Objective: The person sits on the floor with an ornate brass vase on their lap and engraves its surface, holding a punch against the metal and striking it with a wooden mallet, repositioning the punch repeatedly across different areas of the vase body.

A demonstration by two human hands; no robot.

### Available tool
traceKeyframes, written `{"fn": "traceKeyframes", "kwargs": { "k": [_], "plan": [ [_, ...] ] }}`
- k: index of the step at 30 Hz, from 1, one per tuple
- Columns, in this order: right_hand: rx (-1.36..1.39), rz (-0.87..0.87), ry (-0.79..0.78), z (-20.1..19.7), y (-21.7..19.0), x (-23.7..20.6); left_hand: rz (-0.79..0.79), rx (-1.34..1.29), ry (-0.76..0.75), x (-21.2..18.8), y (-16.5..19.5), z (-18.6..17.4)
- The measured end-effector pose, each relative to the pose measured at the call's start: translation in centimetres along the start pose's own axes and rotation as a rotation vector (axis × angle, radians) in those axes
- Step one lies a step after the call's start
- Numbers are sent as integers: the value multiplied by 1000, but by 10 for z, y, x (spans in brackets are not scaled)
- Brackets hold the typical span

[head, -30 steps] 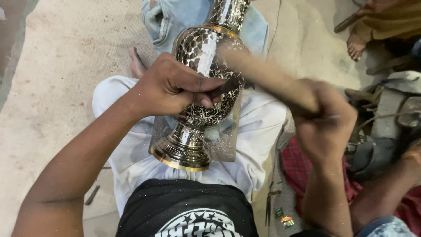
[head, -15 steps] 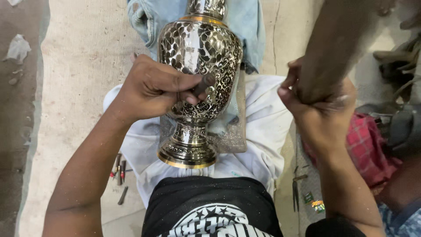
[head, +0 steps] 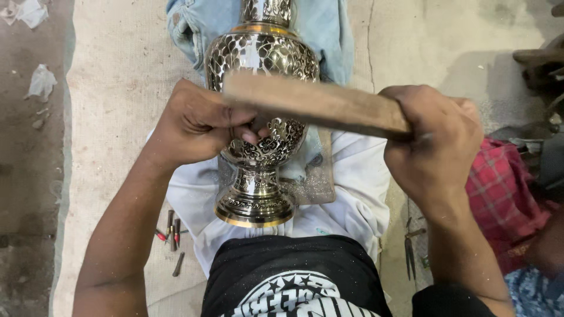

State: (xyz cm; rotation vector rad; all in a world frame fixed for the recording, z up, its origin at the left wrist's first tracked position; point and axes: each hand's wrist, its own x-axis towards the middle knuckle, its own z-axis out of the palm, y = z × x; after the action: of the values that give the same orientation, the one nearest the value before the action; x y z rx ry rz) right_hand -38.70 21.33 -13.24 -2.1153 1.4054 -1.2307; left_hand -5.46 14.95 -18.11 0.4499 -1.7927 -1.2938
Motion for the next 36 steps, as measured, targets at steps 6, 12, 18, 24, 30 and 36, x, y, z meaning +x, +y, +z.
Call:
{"fn": "traceKeyframes", "kwargs": {
  "k": [6,12,18,24,30,36],
  "plan": [
    [-99,65,19,1,-10,2,40,25,-43,3,3,0],
    [-33,71,75,4,-16,4,1,77,-46,2,6,-2],
    [-7,127,81,1,-20,3,49,80,-59,2,1,-3],
    [-59,200,75,2,-19,5,9,-1,-52,0,0,-3],
    [-27,172,81,1,-15,0,-4,6,-42,0,-3,-2],
    [-148,212,8,-3,-21,4,4,28,-34,4,3,1]
  ]
}}
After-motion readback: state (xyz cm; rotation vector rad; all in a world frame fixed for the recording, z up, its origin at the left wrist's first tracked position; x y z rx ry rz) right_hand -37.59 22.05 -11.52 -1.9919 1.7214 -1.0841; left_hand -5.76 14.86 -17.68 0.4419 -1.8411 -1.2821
